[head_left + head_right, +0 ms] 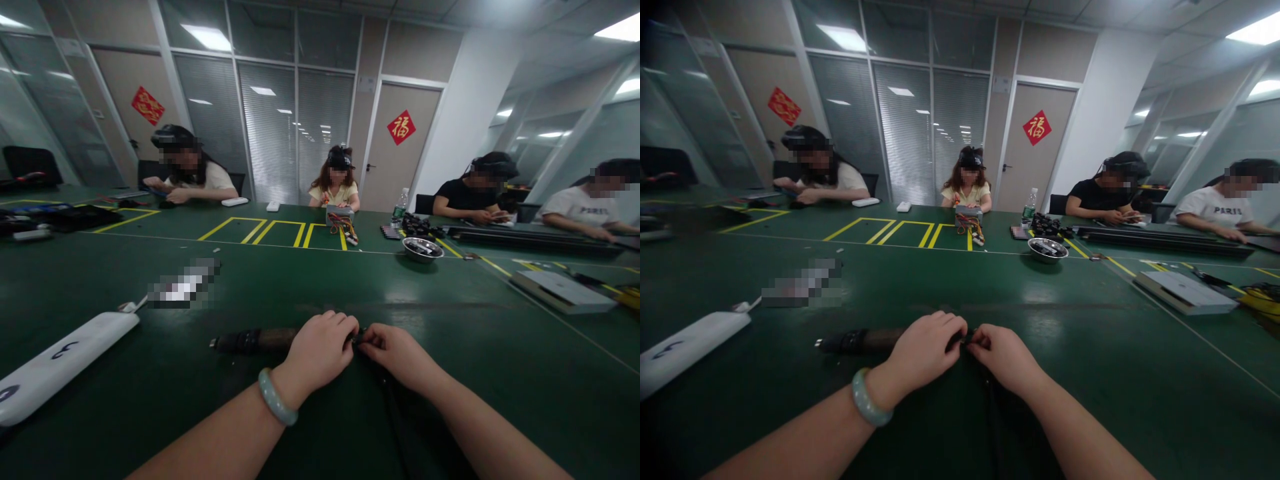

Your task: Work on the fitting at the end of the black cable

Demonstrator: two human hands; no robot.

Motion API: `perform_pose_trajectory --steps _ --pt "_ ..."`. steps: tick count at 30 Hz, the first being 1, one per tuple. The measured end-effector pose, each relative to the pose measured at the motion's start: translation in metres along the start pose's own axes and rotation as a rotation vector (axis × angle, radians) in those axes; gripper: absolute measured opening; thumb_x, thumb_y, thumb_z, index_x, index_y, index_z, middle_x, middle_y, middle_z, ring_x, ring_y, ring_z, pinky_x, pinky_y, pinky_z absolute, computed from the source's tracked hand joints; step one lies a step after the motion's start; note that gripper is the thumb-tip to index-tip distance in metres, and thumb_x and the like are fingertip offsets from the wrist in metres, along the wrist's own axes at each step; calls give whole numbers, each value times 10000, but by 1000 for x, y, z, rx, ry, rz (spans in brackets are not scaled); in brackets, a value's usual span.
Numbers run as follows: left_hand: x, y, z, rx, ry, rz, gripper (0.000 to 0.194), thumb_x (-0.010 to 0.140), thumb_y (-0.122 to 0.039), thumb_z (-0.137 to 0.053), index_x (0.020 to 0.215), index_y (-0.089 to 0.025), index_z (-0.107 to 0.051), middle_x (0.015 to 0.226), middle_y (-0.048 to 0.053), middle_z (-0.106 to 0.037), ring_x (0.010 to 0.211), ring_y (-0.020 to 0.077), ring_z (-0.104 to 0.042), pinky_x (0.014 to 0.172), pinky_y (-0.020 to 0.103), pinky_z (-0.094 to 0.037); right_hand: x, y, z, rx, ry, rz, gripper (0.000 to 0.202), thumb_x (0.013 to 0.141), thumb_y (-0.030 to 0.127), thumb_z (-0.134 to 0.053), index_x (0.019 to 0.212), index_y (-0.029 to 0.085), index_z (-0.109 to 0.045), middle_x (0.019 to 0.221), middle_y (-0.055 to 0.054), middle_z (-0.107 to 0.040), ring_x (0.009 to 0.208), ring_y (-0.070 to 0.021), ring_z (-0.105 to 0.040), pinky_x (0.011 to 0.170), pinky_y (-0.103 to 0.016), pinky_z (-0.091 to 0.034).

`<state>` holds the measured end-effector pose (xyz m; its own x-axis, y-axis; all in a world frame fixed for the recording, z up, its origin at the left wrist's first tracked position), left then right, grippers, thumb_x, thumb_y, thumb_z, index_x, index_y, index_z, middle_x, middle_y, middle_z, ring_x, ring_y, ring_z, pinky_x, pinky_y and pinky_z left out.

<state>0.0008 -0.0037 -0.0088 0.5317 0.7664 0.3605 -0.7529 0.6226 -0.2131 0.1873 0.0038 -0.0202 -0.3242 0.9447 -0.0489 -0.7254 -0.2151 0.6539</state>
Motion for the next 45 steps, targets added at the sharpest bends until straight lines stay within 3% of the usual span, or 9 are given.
perform_pose_trajectory --steps 17,31,45 --pt "0 1 -2 20 0 12 103 814 -193 -557 914 -215 -542 900 12 -594 885 201 -537 761 340 -409 -1 3 0 -18 -50 -44 127 839 302 -558 850 204 -637 703 12 -662 608 -122 -578 543 -223 -358" --pt "0 -1 1 10 16 5 85 822 -190 -547 905 -210 -549 903 12 -594 891 201 -535 748 338 -405 -1 2 0 61 3 -20 126 855 284 -548 866 195 -637 732 9 -659 646 -119 -579 563 -213 -368" --pt "-1 0 0 14 11 23 73 834 -212 -554 905 -199 -543 898 19 -592 882 201 -537 739 337 -416 -3 6 3 -11 -38 10 102 841 275 -569 851 203 -641 737 12 -670 651 -125 -591 576 -223 -362"
Point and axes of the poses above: each hand's wrist, its own x-axis towards the middle knuckle, its own z-axis out of the back of the hand, y = z × x, the point moved 1 cm from there along x, towards the middle knuckle
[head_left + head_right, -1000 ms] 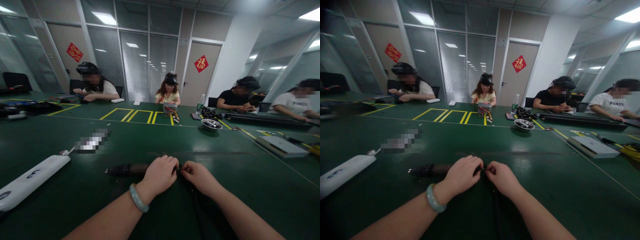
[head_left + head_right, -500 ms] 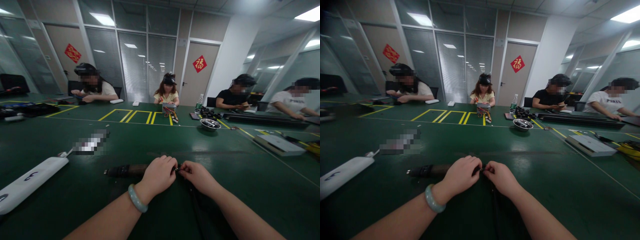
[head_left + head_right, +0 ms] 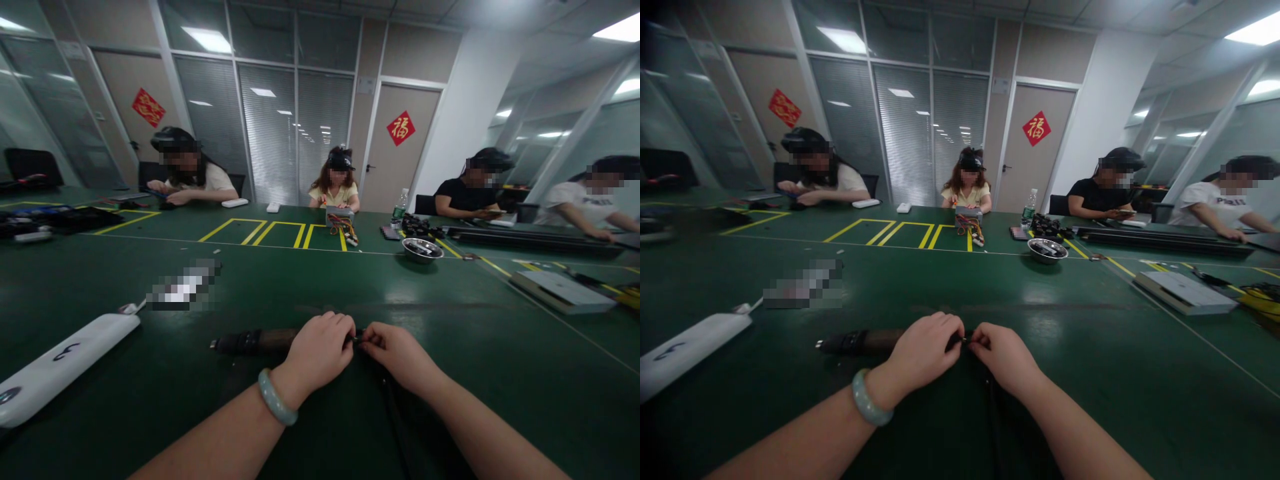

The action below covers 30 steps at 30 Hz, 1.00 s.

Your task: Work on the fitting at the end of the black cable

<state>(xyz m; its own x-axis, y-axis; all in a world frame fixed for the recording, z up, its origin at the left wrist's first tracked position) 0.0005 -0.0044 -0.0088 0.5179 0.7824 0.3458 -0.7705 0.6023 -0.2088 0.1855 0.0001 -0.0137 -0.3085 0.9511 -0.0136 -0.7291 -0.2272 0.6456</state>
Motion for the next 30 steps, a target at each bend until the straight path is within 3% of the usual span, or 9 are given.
perform_pose_trajectory --steps 12,19,30 --pt "1 -1 2 -22 18 -22 72 847 -211 -553 903 -207 -597 921 16 -611 895 191 -547 743 326 -428 1 0 -2 -10 -18 -1 154 848 276 -553 908 221 -684 794 -4 -703 709 -151 -620 632 -238 -399" --pt "2 -2 4 2 20 -24 56 844 -202 -555 887 -208 -590 912 15 -609 879 193 -546 740 329 -425 2 3 -2 -67 -66 70 163 844 281 -569 901 241 -716 867 -15 -717 804 -175 -632 709 -254 -418" --pt "2 -2 0 -5 9 -48 76 847 -197 -530 874 -196 -601 905 24 -614 883 194 -549 760 329 -428 2 0 -6 20 -49 -24 177 854 328 -565 863 222 -707 813 -6 -716 729 -155 -633 626 -235 -397"
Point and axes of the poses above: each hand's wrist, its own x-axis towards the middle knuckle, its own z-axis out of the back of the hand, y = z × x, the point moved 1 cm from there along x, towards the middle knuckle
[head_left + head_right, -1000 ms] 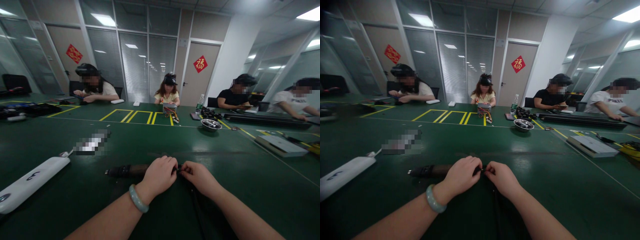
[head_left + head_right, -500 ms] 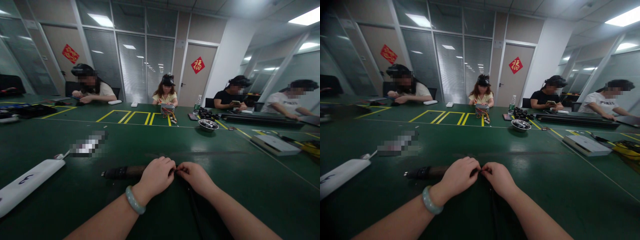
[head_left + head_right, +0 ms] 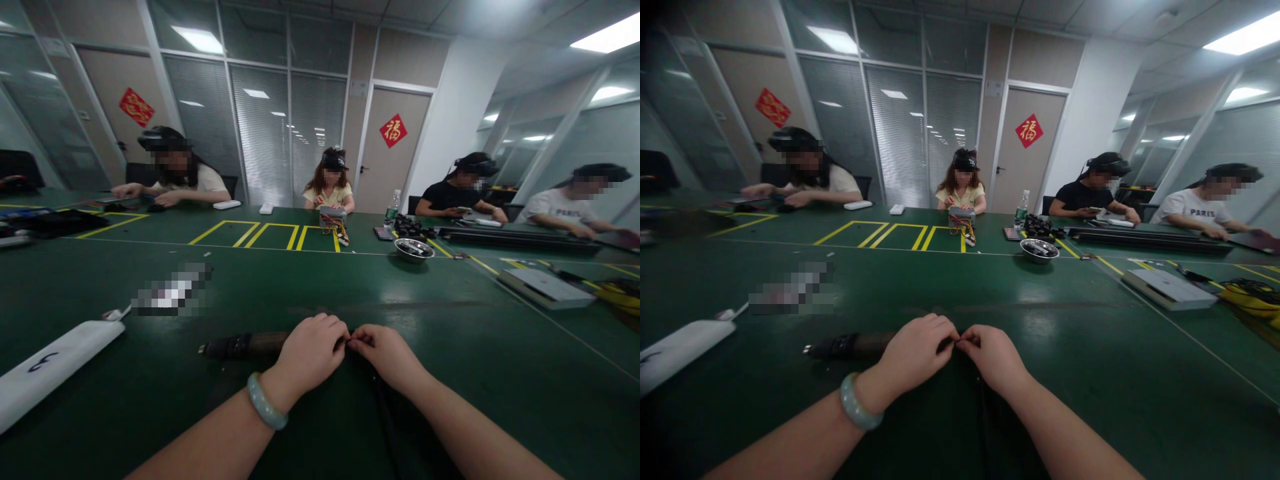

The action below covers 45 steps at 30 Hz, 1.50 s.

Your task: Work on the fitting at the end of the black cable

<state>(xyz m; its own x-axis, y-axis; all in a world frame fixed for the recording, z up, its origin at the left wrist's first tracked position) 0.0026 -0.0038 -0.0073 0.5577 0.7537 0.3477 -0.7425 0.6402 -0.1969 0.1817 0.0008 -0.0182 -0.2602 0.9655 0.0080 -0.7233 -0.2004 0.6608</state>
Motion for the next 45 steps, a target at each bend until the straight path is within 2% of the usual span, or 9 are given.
perform_pose_trajectory --steps 11,17,26,45 --pt "0 0 1 -23 7 10 56 835 -186 -540 869 -205 -580 905 14 -609 880 199 -538 750 333 -409 -1 2 -3 -3 -24 -10 202 860 357 -552 832 217 -693 759 -3 -710 649 -140 -627 574 -230 -375" --pt "-1 0 0 -31 -13 63 169 822 -204 -564 991 -223 -555 930 12 -602 881 200 -544 754 339 -414 -1 2 -2 -16 -34 -14 174 844 332 -566 833 216 -695 766 2 -708 665 -133 -622 572 -221 -366" --pt "-1 2 -2 -32 -24 35 76 819 -200 -557 894 -209 -550 887 4 -596 857 199 -538 746 346 -417 1 -1 0 -17 -22 -24 166 833 326 -582 825 211 -701 742 6 -704 650 -127 -615 562 -223 -363" --pt "-1 1 0 -5 2 30 68 845 -223 -539 908 -213 -560 897 2 -600 861 192 -539 733 326 -411 1 -2 1 30 34 6 144 831 327 -594 848 227 -696 808 7 -712 717 -143 -630 606 -228 -393"
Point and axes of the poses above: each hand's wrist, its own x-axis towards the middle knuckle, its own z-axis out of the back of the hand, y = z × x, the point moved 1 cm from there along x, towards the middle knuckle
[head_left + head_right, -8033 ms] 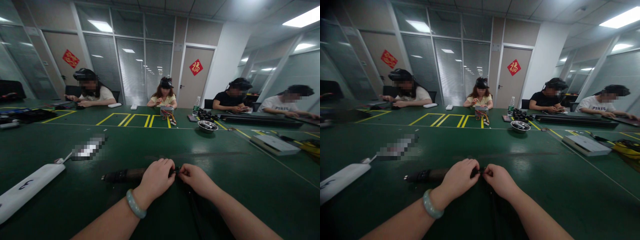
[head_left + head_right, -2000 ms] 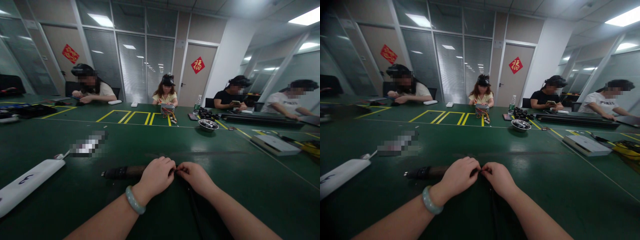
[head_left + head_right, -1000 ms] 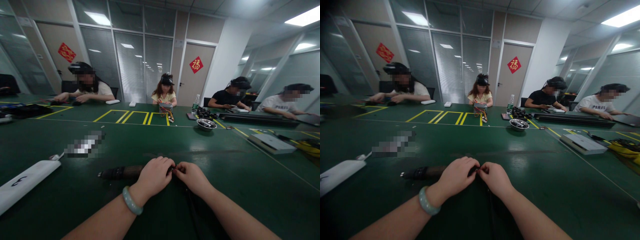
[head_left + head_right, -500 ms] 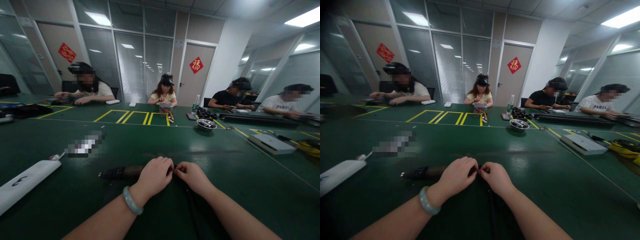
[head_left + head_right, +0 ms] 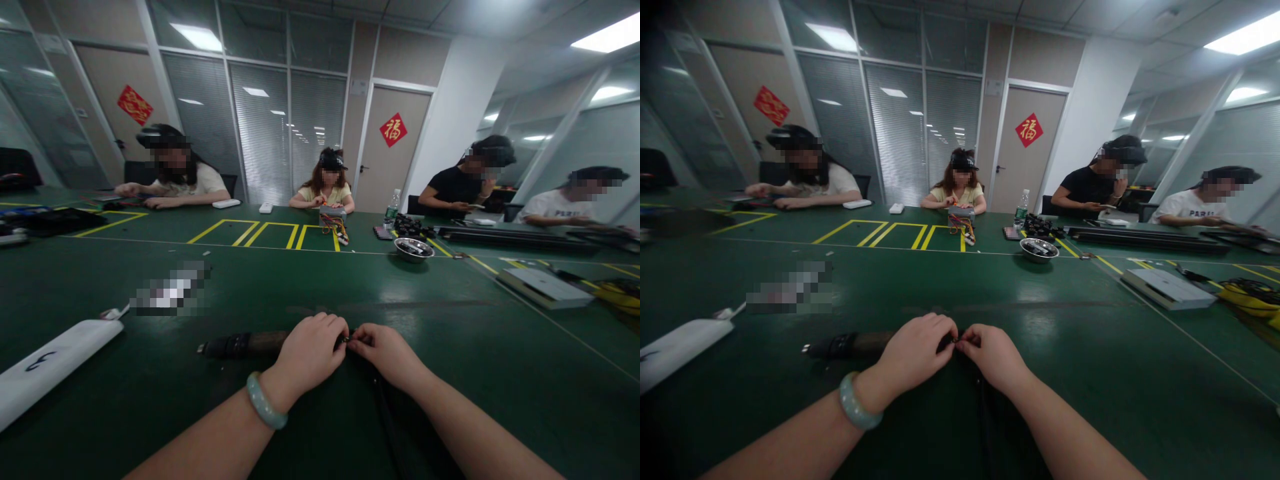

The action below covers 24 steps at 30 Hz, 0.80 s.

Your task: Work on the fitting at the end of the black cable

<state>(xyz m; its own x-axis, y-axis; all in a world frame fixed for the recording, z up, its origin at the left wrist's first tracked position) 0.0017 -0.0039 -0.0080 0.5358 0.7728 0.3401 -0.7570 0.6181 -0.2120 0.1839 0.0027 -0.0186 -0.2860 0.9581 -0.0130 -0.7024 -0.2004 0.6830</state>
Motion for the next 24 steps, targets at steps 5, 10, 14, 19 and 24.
perform_pose_trajectory --steps 5,10,14,19,24 --pt "0 0 1 -6 -9 -4 65 843 -229 -549 901 -208 -567 892 9 -604 864 194 -541 750 335 -412 0 -3 -2 5 3 5 144 820 298 -587 886 218 -687 784 -1 -704 683 -141 -625 591 -227 -398" --pt "0 0 -1 -19 -23 -7 59 840 -229 -556 893 -205 -568 885 11 -607 856 197 -543 747 340 -419 1 -6 -3 19 7 22 161 808 267 -576 915 217 -684 776 -2 -697 679 -139 -627 596 -225 -406" --pt "-1 1 0 -24 -22 -9 56 842 -228 -556 894 -208 -566 891 6 -606 859 195 -544 741 336 -427 0 -6 -3 48 37 15 176 799 238 -571 934 209 -681 770 -3 -696 668 -136 -624 586 -220 -409" --pt "0 0 0 -16 -30 -8 98 844 -230 -550 938 -207 -565 907 14 -605 873 198 -546 748 339 -426 0 -4 -1 40 43 15 179 795 216 -572 939 206 -678 781 -4 -699 683 -137 -627 608 -223 -417" --pt "0 1 -1 -7 -28 -6 82 854 -230 -543 931 -208 -561 907 14 -602 875 197 -547 765 343 -427 -1 -3 0 51 51 17 177 815 226 -565 944 202 -685 805 -12 -707 706 -146 -637 630 -231 -429"
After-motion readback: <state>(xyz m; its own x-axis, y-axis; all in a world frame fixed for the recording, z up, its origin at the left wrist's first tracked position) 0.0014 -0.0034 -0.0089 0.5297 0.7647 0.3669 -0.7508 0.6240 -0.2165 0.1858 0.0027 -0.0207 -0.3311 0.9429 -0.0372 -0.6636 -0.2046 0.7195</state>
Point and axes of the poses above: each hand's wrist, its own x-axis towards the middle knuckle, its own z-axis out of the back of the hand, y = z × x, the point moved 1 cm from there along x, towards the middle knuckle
